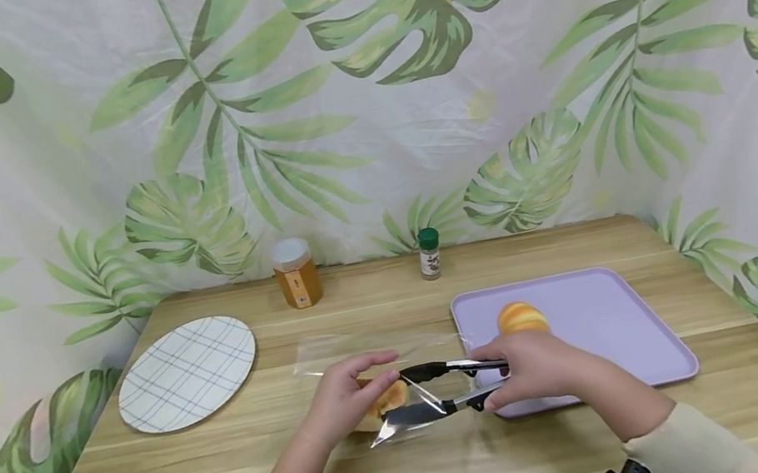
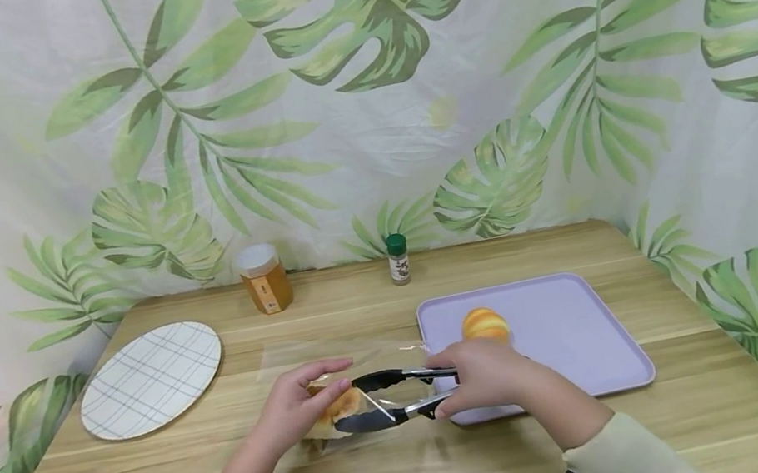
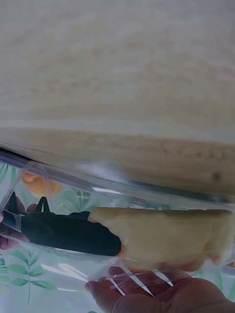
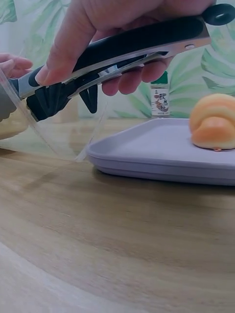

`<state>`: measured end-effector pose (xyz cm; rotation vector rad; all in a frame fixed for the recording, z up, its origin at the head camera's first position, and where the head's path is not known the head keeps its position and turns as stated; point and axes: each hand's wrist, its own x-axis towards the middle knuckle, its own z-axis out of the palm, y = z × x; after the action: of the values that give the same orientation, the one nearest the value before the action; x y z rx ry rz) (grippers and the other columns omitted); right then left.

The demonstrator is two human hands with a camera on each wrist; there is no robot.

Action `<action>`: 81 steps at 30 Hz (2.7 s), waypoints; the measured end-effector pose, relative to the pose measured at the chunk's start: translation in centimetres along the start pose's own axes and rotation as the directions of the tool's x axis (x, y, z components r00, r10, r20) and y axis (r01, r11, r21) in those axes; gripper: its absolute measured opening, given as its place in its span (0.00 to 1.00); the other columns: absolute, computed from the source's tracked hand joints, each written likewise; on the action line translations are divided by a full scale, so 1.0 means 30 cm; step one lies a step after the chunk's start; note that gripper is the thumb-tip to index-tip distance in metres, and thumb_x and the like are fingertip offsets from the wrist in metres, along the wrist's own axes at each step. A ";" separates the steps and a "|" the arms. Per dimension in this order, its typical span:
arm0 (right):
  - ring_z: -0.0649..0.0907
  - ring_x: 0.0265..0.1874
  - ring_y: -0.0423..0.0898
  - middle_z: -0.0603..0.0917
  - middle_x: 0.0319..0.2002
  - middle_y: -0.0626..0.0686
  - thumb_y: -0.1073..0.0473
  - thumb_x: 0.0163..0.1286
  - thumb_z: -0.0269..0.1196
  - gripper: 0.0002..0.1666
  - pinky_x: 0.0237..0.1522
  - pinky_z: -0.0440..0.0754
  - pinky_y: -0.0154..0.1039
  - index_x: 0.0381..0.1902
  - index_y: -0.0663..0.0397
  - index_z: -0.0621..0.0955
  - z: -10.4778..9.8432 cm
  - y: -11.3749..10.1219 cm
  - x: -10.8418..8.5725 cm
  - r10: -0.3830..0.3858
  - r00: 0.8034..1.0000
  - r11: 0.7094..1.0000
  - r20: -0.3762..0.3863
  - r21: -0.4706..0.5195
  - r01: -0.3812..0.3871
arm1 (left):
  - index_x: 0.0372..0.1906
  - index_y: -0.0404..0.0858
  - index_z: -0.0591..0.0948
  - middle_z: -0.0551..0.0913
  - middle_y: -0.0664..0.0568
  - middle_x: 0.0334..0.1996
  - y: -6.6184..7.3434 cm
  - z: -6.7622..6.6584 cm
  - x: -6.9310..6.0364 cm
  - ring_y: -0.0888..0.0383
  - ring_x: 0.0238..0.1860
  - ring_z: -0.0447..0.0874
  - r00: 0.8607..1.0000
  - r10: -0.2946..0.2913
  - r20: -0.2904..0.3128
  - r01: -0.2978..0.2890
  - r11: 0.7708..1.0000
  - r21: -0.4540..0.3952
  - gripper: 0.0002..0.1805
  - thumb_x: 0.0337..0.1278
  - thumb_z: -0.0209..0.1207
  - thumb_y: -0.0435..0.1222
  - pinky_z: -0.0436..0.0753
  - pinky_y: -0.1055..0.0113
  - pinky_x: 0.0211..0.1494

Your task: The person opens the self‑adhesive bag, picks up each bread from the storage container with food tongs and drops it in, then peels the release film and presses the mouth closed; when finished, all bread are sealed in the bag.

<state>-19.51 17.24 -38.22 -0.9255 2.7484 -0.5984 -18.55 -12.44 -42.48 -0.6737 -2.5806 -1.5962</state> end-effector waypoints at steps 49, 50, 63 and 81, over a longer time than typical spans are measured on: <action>0.83 0.51 0.50 0.84 0.55 0.54 0.41 0.46 0.76 0.47 0.51 0.82 0.47 0.62 0.57 0.77 0.039 -0.025 0.026 -0.012 1.000 0.994 -0.027 -0.105 0.009 | 0.48 0.41 0.86 0.88 0.52 0.48 -0.029 0.015 -0.017 0.51 0.54 0.85 0.998 0.011 -0.056 -0.004 0.991 0.132 0.12 0.62 0.63 0.40 0.81 0.52 0.60; 0.83 0.48 0.48 0.85 0.54 0.53 0.41 0.46 0.76 0.47 0.49 0.83 0.46 0.62 0.56 0.77 0.032 -0.019 0.018 -0.008 0.999 0.994 -0.032 -0.105 0.005 | 0.48 0.42 0.86 0.88 0.52 0.48 -0.031 0.016 -0.017 0.51 0.54 0.85 0.998 0.008 -0.058 0.000 0.991 0.136 0.12 0.62 0.63 0.40 0.81 0.52 0.60; 0.83 0.44 0.44 0.85 0.51 0.48 0.37 0.46 0.76 0.46 0.45 0.83 0.45 0.60 0.51 0.79 -0.057 0.067 -0.161 0.105 0.980 0.986 -0.168 -0.113 -0.125 | 0.49 0.40 0.86 0.87 0.52 0.50 -0.042 0.013 0.000 0.54 0.52 0.84 0.984 -0.149 -0.095 0.157 0.985 0.078 0.13 0.63 0.63 0.40 0.81 0.51 0.60; 0.80 0.51 0.68 0.80 0.53 0.72 0.35 0.50 0.73 0.54 0.49 0.78 0.63 0.61 0.71 0.73 0.006 0.172 -0.403 0.449 0.810 0.876 -0.377 0.009 -0.482 | 0.50 0.41 0.85 0.87 0.47 0.50 -0.079 -0.016 0.051 0.66 0.10 0.54 0.961 -0.205 -0.183 0.220 0.973 0.066 0.14 0.64 0.62 0.42 0.64 0.73 0.16</action>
<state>-12.70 28.32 -40.08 -0.1156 3.1850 -0.6082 -20.92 -13.24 -43.89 -0.2425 -2.6446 -1.5082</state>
